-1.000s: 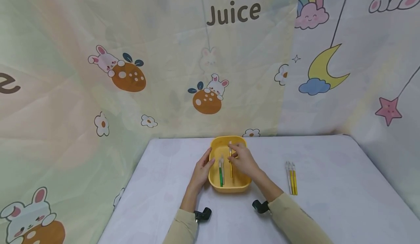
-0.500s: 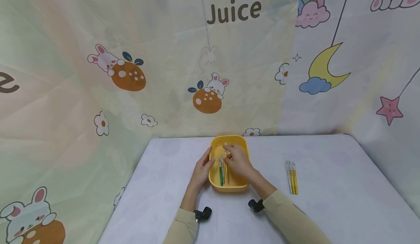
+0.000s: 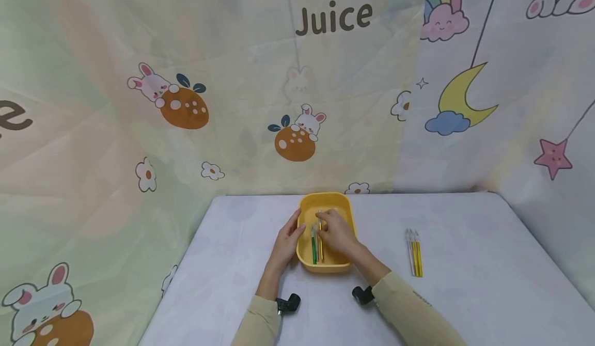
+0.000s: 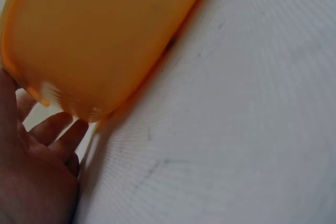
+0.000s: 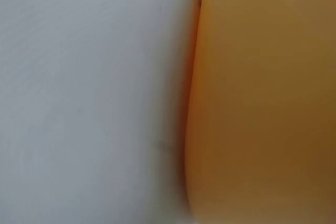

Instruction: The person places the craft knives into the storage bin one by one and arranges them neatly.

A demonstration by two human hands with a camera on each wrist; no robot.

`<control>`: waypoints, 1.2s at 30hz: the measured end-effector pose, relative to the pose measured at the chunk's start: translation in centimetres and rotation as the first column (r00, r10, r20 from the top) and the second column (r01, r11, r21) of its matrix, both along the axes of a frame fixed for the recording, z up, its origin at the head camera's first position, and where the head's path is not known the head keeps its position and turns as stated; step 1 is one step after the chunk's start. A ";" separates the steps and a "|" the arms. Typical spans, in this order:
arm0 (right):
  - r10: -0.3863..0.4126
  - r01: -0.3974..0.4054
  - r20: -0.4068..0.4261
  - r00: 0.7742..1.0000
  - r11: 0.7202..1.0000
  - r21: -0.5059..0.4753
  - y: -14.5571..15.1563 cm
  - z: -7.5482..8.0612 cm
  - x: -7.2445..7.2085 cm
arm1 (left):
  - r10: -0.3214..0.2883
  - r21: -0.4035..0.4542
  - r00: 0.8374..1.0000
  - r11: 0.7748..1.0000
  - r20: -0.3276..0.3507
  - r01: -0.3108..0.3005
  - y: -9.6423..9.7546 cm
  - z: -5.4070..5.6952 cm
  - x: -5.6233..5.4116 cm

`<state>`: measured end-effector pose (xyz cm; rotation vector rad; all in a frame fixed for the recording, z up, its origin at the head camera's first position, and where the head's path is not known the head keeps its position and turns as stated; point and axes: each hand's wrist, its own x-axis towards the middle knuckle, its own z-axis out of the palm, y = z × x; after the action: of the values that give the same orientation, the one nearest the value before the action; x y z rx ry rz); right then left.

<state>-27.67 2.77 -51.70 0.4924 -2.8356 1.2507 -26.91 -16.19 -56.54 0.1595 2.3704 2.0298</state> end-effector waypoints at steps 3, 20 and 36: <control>0.008 -0.008 0.002 1.000 1.000 0.022 0.0 -0.1 0.0 | -0.003 -0.002 1.000 1.000 -0.004 0.003 0.0 0.0 0.0; 0.049 -0.054 0.056 0.997 0.994 0.095 -0.2 -0.4 -0.1 | -0.005 0.011 1.000 1.000 -0.004 0.005 0.0 0.2 -0.2; 0.081 -0.097 0.093 0.992 0.978 0.183 -0.3 -0.5 0.3 | 0.003 -0.010 1.000 1.000 -0.013 -0.003 0.0 0.0 -0.1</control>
<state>-27.42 2.49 -52.23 0.5899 -3.0530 1.0453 -27.00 -16.15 -56.54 0.1705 2.3894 2.0242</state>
